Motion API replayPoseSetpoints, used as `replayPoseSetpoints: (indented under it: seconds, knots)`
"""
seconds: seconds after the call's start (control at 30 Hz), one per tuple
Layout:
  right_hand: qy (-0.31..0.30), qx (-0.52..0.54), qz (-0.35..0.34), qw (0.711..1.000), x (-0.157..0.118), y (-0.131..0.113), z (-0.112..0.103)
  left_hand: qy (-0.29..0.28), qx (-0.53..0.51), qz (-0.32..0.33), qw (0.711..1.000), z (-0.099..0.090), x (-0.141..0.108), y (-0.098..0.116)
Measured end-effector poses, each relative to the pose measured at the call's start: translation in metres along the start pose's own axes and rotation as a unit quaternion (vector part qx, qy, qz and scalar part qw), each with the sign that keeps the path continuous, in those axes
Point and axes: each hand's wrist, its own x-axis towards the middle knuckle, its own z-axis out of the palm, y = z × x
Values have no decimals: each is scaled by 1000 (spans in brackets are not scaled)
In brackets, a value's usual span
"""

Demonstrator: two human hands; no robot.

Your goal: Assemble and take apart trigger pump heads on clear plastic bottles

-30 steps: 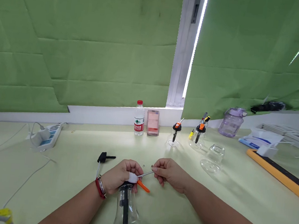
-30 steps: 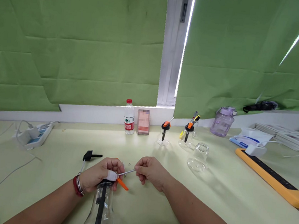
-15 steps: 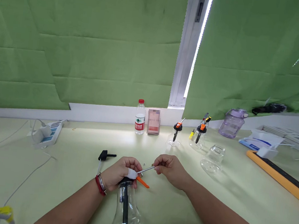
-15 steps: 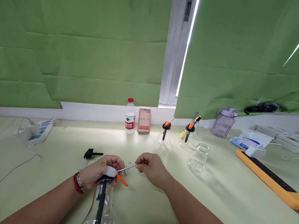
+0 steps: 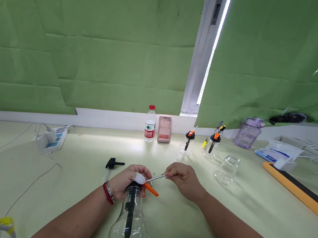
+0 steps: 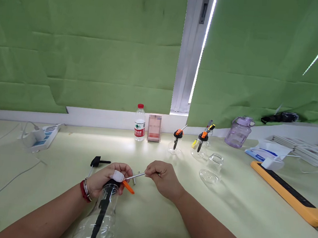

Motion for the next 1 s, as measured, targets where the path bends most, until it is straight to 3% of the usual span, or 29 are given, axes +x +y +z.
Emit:
replayPoseSetpoints:
  seconds: [0.23,0.4,0.57,0.8,0.9,1.0]
  knots:
    - [19,-8,-29,999,0,-7,-2,-48,-46,-22,998,-6,1,-1]
    - [53,5,-30,998,-1,-6,2,-50,-58,-23,997,-9,2,-3]
    - [42,16,-55,997,-1,-8,2,-53,-61,-4,997,-8,2,-3]
    - [45,-80,-137,986,-5,-8,-1,-65,-77,-5,995,-11,3,-6]
    - [35,-58,-105,992,-4,-6,0,-53,-80,3,995,-10,3,-6]
    - [31,26,-7,999,-2,-2,2,-27,-68,24,997,-7,2,-5]
